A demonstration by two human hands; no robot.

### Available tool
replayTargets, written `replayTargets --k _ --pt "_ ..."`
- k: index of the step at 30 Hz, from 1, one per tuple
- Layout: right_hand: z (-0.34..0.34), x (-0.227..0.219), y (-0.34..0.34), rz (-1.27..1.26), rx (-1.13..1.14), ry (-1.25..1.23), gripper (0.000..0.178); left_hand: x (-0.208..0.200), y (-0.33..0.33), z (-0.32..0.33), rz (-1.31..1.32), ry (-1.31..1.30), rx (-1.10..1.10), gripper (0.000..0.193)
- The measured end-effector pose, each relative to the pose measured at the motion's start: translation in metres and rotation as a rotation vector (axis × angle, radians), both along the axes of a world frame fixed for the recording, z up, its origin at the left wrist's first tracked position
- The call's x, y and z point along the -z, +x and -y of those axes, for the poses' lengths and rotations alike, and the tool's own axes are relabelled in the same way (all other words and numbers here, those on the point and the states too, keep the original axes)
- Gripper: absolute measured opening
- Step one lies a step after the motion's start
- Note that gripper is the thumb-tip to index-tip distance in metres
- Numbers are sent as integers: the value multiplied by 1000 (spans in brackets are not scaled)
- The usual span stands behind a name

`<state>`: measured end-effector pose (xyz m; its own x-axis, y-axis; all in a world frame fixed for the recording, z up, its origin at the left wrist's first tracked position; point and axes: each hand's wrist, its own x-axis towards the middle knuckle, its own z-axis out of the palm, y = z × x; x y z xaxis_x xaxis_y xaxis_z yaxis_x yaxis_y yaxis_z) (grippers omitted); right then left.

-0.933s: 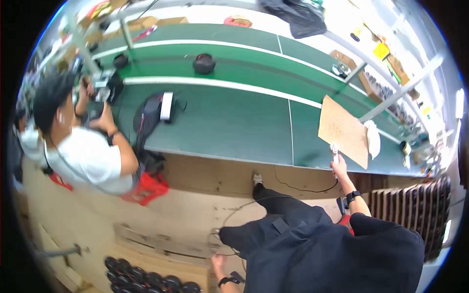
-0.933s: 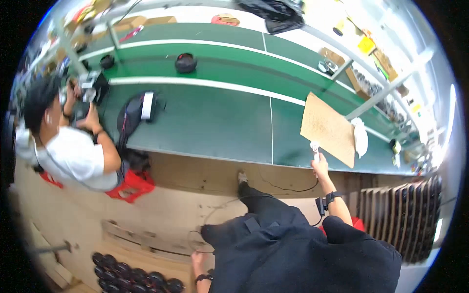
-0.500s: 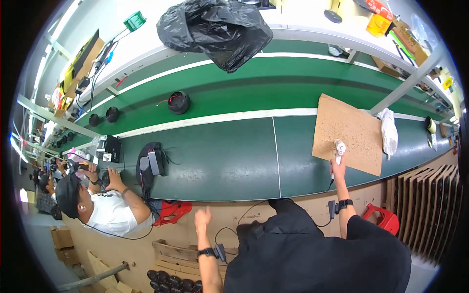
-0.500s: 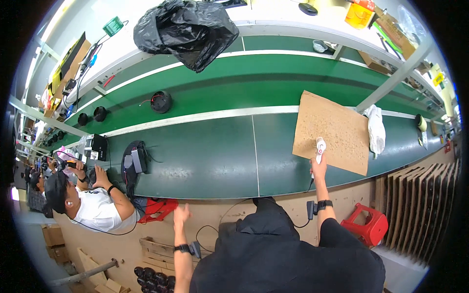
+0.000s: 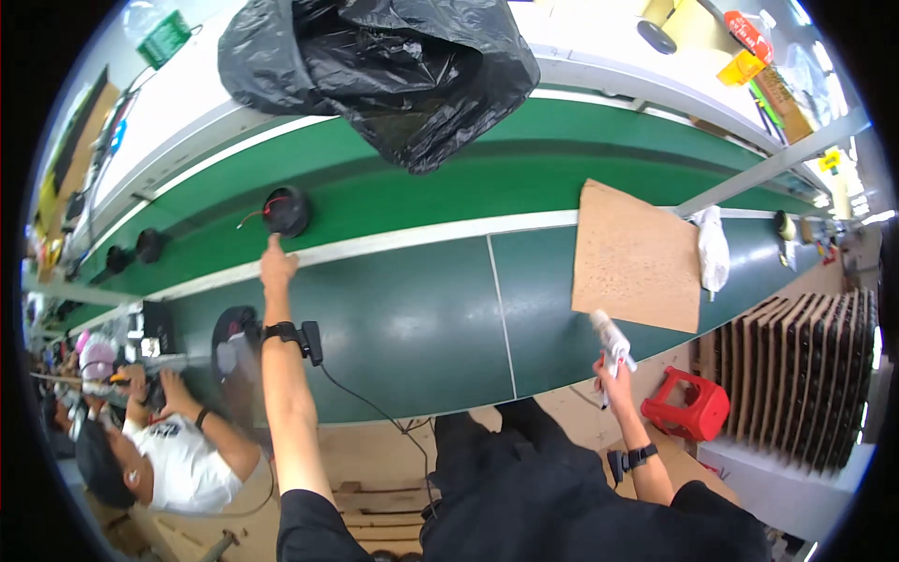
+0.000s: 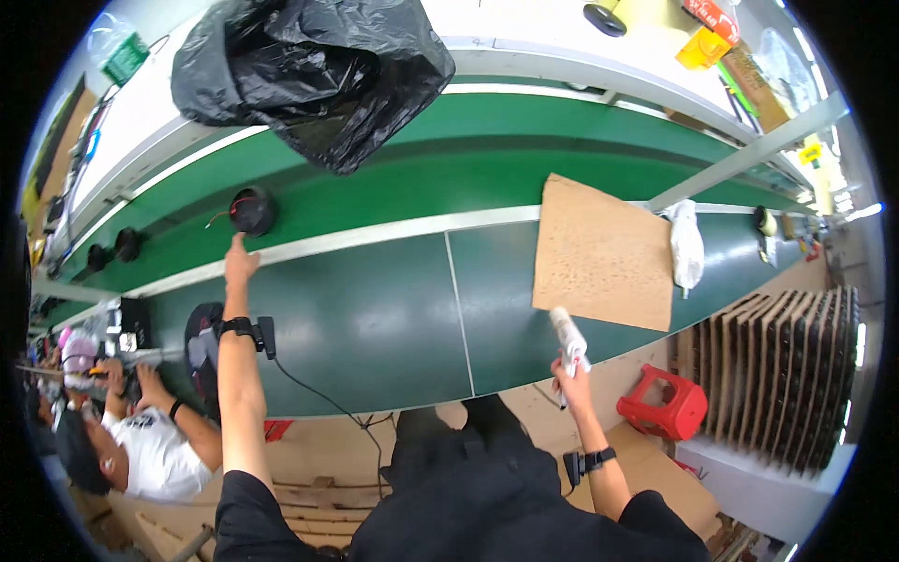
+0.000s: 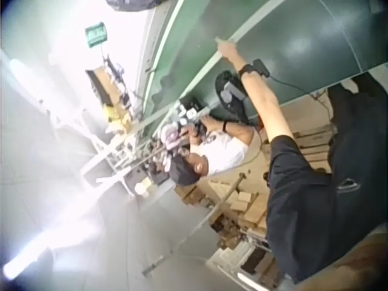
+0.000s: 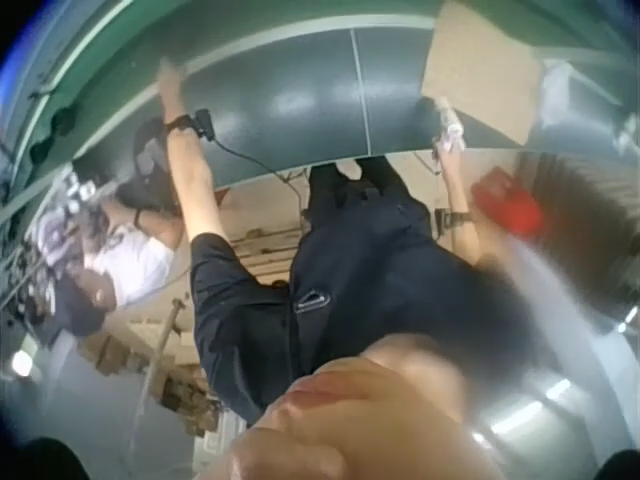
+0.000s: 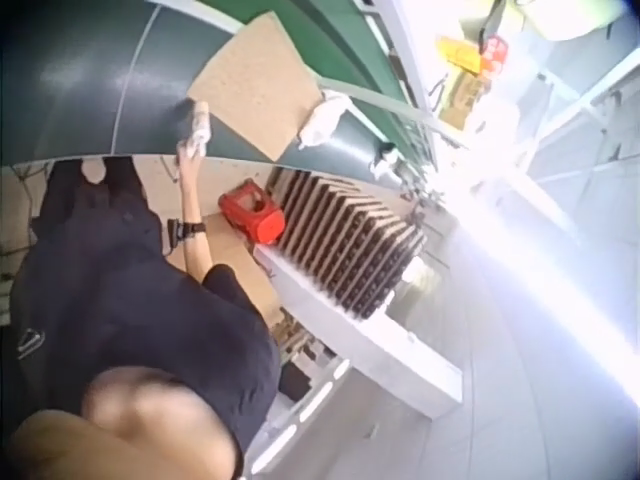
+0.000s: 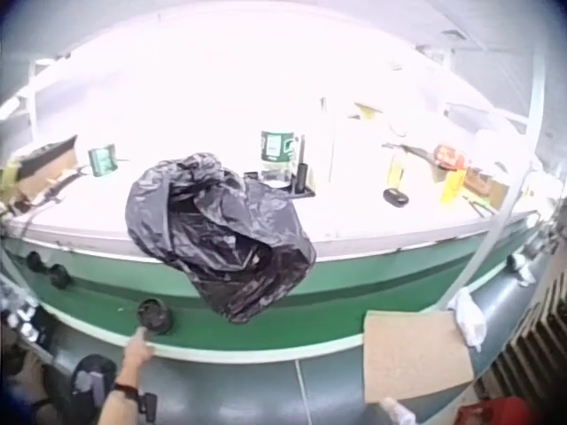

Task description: Applying hot glue to electronic components and organizing them into boxes at an assembly line.

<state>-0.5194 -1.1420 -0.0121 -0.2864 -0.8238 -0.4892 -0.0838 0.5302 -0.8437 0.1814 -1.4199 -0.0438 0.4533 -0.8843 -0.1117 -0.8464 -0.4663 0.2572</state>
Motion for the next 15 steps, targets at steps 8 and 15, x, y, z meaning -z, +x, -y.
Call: replayTargets --k 8,15 --pt "-49 -49 33 -50 31 108 41 17 -4 58 68 -189 91 54" --pt "-39 -37 50 -26 -77 87 40 0 -28 -18 -118 -210 505 34"
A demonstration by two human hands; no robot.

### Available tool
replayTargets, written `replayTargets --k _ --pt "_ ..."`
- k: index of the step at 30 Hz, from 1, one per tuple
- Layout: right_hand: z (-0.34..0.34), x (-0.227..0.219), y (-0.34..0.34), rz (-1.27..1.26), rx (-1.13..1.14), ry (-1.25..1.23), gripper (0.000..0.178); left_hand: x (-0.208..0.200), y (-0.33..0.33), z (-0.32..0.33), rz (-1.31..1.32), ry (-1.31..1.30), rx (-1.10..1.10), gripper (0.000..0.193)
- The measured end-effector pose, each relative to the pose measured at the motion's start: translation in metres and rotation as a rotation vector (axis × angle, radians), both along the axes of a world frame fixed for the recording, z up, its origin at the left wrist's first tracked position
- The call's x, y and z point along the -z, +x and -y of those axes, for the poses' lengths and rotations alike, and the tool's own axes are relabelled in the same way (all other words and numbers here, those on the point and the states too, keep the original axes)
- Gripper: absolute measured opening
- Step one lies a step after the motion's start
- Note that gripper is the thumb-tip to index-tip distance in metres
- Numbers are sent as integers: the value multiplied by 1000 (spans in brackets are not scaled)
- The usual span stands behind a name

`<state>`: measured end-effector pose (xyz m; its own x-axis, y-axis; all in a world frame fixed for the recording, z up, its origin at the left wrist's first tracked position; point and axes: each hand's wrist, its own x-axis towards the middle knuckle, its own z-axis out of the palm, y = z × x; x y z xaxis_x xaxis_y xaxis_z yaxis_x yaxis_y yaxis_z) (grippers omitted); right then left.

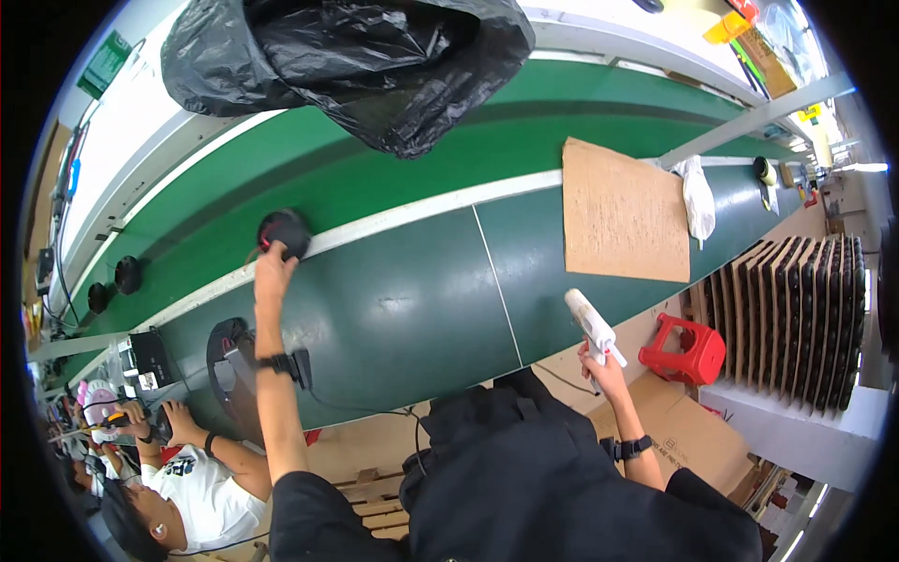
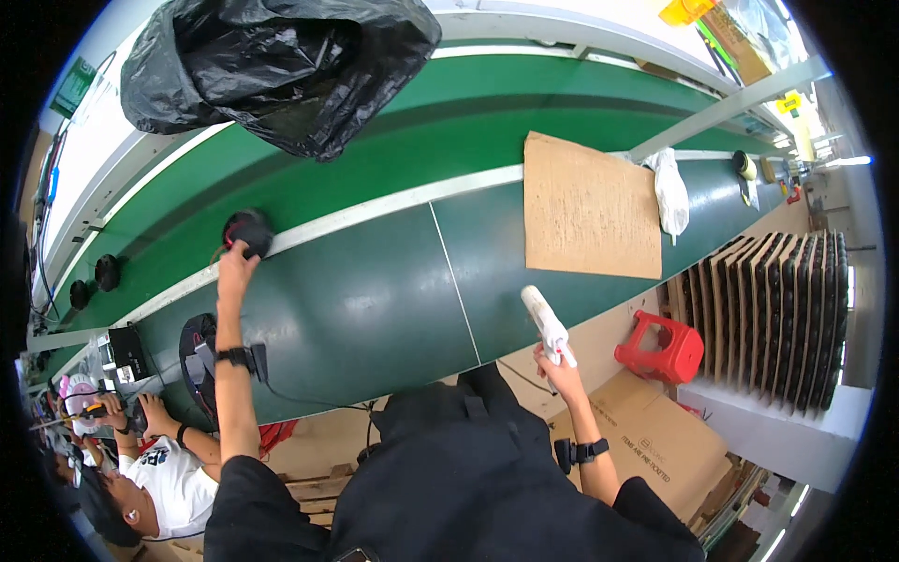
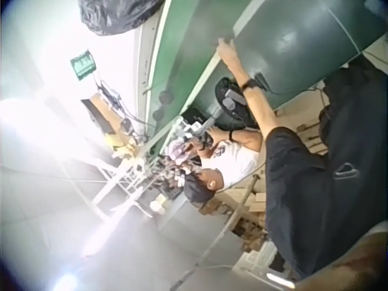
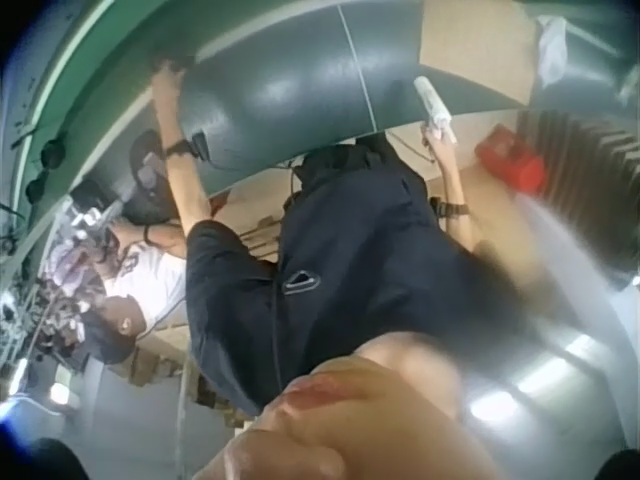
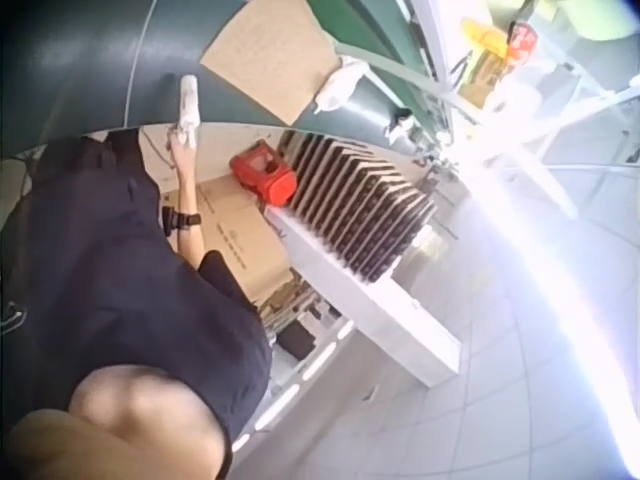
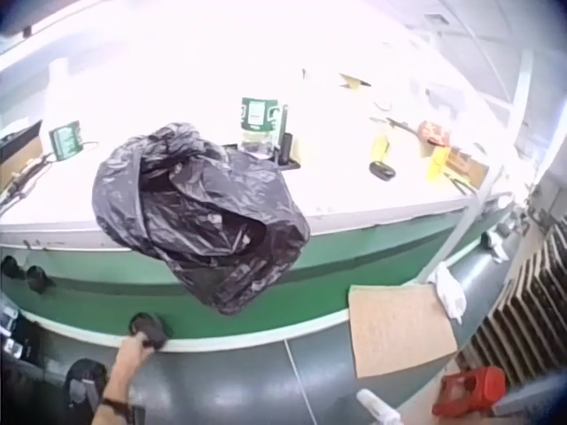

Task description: Applying hot glue to electronic components and organizing them into boxes at an assembly line.

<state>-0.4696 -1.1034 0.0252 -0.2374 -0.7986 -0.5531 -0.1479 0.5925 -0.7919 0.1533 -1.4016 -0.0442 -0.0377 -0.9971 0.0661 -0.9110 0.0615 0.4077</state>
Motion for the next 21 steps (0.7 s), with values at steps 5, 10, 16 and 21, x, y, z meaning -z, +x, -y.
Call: replayTargets --k 5,10,16,21 --pt "16 1 7 12 -211 -42 36 -37 -126 -113 40 287 180 28" --pt "56 -22 42 -70 -584 -146 50 -39 -223 -217 -234 365 233 22" --pt "58 -39 53 -100 -767 -298 55 -77 -248 -211 -535 503 110 17" --pt "44 -35 61 -70 -832 -366 51 -76 -272 -182 -221 324 230 23"
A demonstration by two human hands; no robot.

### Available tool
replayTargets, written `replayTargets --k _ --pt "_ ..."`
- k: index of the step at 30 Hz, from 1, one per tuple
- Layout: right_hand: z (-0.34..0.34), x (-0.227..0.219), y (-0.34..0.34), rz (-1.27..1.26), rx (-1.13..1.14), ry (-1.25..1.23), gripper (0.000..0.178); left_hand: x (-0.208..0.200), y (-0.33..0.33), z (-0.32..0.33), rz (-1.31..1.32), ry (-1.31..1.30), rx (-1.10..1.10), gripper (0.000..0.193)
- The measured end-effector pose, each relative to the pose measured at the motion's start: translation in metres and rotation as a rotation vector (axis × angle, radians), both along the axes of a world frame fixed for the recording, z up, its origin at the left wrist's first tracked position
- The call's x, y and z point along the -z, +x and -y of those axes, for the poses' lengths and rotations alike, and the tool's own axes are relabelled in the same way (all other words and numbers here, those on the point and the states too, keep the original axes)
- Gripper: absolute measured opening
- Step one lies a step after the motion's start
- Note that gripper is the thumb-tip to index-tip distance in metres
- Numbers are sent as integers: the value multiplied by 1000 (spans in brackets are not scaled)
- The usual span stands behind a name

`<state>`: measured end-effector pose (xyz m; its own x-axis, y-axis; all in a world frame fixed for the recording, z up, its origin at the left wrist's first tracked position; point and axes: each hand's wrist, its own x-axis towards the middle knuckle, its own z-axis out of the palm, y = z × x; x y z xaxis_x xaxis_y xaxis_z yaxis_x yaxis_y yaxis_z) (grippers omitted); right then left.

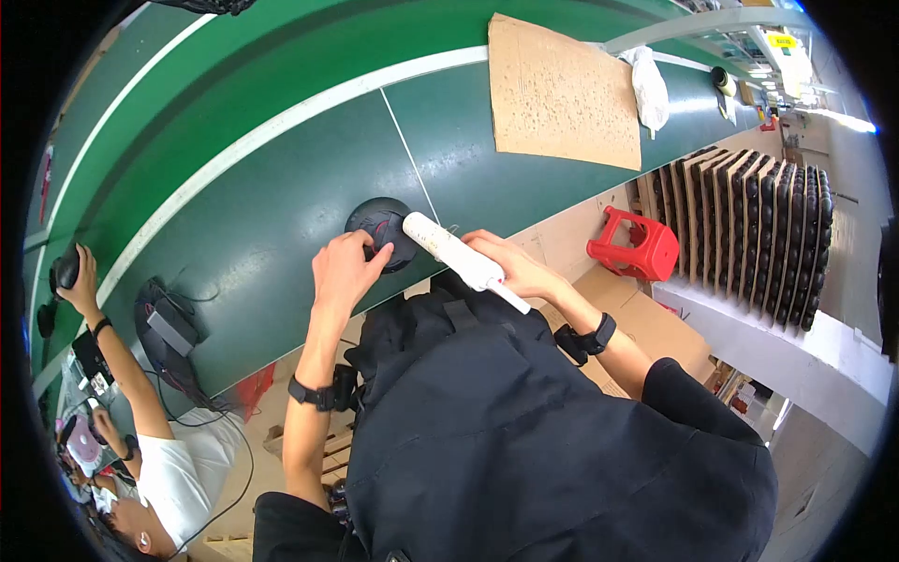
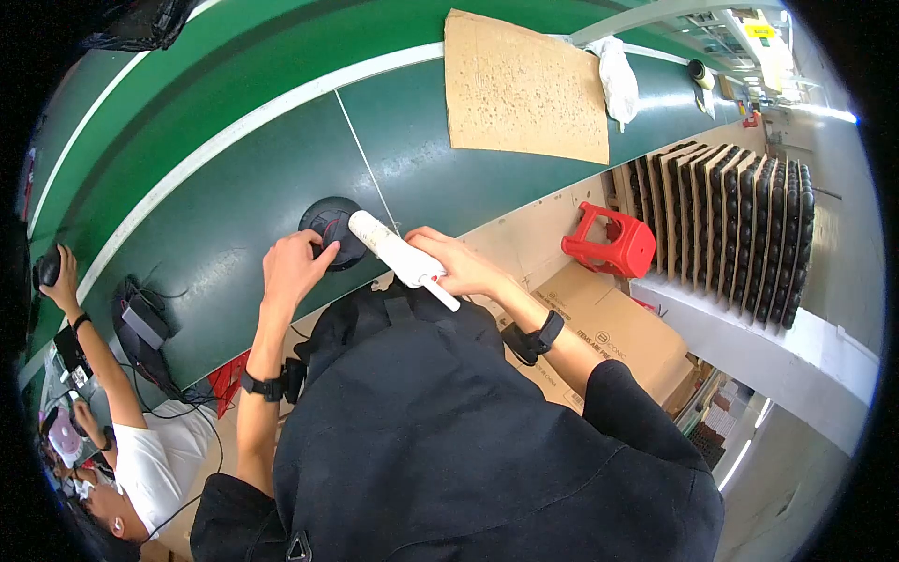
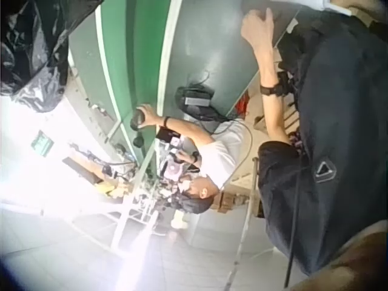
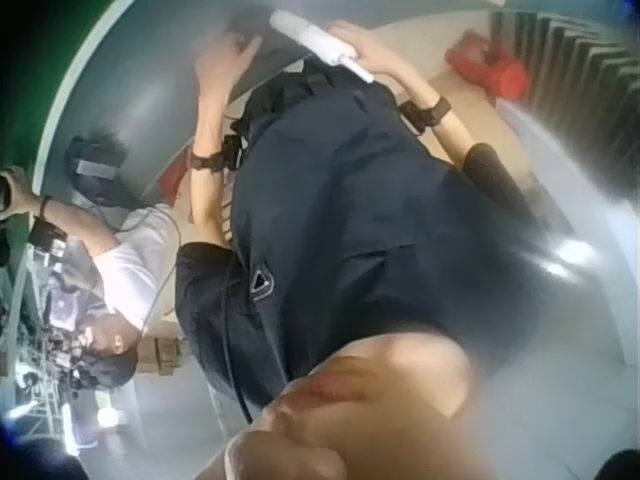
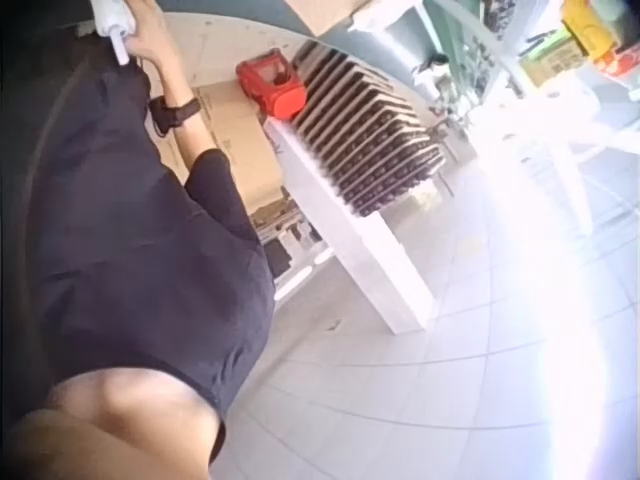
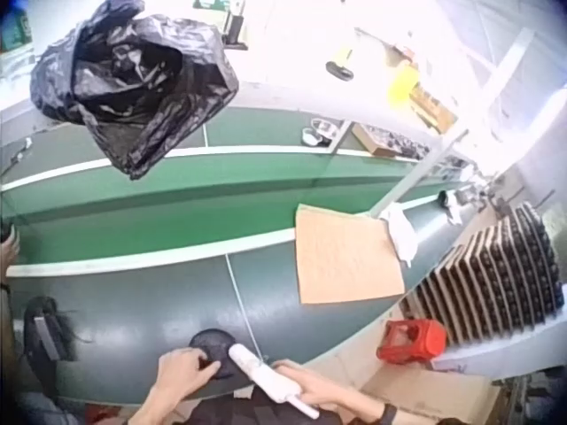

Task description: Applying hot glue to electronic components and organizing them into boxes at an assembly line.

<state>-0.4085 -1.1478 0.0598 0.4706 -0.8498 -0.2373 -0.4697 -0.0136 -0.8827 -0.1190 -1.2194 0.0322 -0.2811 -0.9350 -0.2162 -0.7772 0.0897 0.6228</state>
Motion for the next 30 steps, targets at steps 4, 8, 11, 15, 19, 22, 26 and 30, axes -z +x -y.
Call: replayTargets --k 4,8,11,15,19,22,26,30 --pt "-13 5 13 -40 59 -19 36 12 -6 22 18 173 127 25" --pt "-13 10 28 -145 17 -124 36 36 0 55 -103 -13 177 23" --pt "-17 12 34 -266 0 -156 37 44 -10 73 -182 -3 232 23" --pt "-22 22 37 -304 -14 -187 37 42 -20 78 -184 183 206 24" --pt "-19 30 47 -336 -14 -184 35 42 -19 75 -240 177 163 28" --pt "-18 30 52 -358 -15 -186 36 42 -14 73 -219 201 150 23" --pt "-15 23 55 -414 -22 -171 36 40 -9 70 -271 177 137 25" --pt "-12 12 59 -408 2 -124 35 37 1 64 -320 246 79 19"
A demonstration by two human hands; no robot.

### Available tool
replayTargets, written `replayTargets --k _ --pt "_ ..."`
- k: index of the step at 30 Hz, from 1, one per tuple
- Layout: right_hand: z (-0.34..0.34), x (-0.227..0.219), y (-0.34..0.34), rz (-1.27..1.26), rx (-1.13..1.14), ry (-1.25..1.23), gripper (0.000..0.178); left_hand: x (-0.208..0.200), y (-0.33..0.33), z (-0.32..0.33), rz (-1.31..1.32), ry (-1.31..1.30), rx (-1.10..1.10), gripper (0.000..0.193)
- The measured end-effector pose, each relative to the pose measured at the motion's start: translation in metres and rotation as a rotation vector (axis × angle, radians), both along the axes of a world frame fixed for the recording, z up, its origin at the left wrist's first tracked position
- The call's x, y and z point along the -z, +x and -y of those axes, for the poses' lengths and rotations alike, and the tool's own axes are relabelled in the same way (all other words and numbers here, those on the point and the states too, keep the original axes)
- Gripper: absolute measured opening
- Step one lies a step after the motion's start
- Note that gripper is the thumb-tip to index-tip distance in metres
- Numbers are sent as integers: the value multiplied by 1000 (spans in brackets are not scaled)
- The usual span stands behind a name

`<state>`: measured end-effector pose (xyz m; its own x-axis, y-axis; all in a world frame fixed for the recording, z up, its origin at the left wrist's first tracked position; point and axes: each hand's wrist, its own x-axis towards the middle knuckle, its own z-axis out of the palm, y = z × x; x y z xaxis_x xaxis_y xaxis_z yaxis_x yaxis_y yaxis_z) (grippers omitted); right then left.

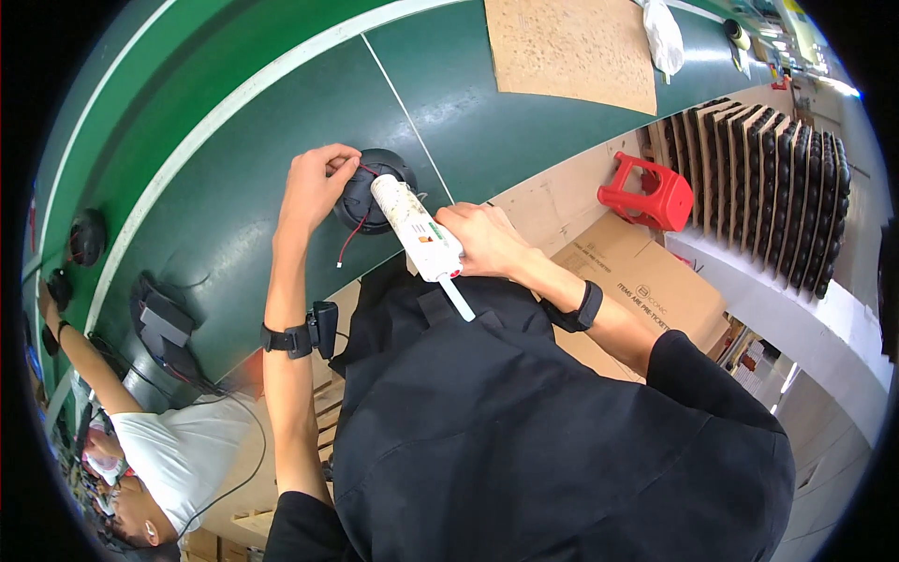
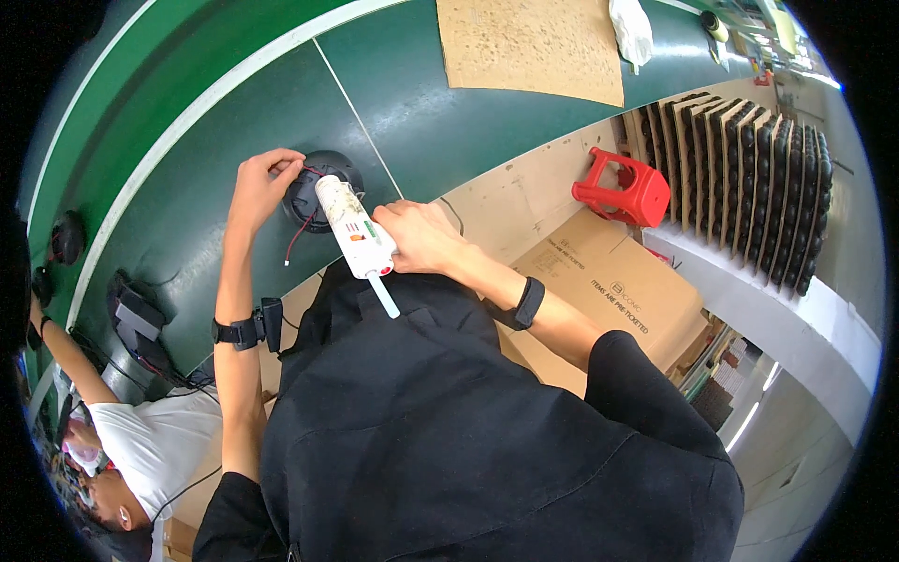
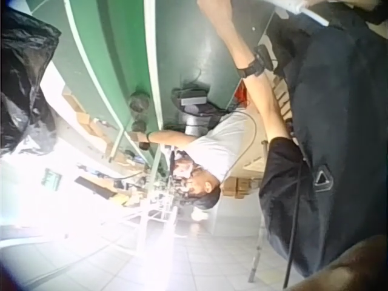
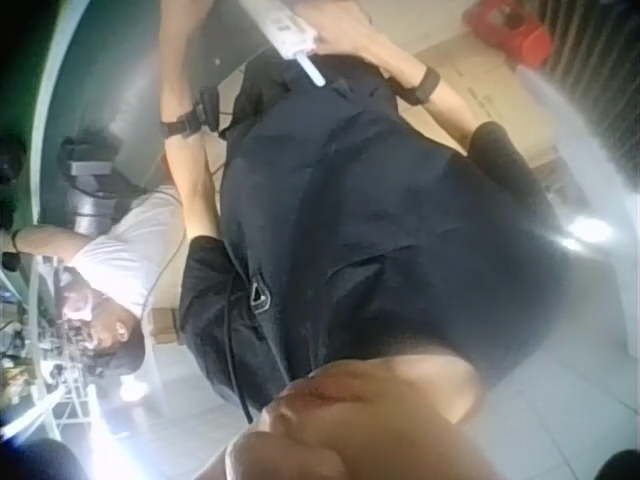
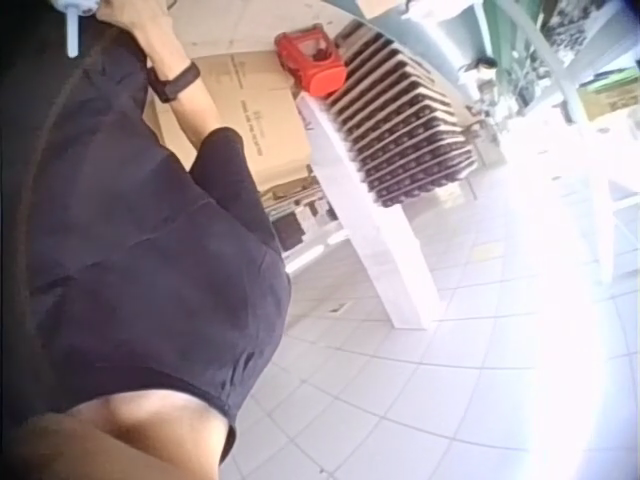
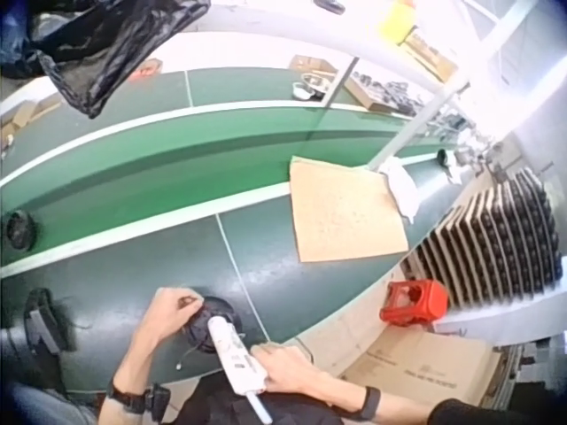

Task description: Applying hot glue to electronic components and organizing them into boxes at an assembly line.

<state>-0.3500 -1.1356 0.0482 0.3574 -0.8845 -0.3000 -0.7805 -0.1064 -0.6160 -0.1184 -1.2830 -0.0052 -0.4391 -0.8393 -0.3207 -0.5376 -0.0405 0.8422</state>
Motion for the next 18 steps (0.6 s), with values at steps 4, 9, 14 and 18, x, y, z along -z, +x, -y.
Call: replayTargets --k 4,9,14,18 --pt "-4 5 -5 35 34 -48 38 -5 10 -12 -58 -30 12 18" --pt "-4 6 -6 43 44 -41 40 -9 24 -29 -28 -1 43 18" --pt "3 -1 -6 12 33 26 38 -15 25 -39 3 9 105 19" --pt "3 -3 -5 -3 41 58 38 -17 28 -41 -11 22 62 21"
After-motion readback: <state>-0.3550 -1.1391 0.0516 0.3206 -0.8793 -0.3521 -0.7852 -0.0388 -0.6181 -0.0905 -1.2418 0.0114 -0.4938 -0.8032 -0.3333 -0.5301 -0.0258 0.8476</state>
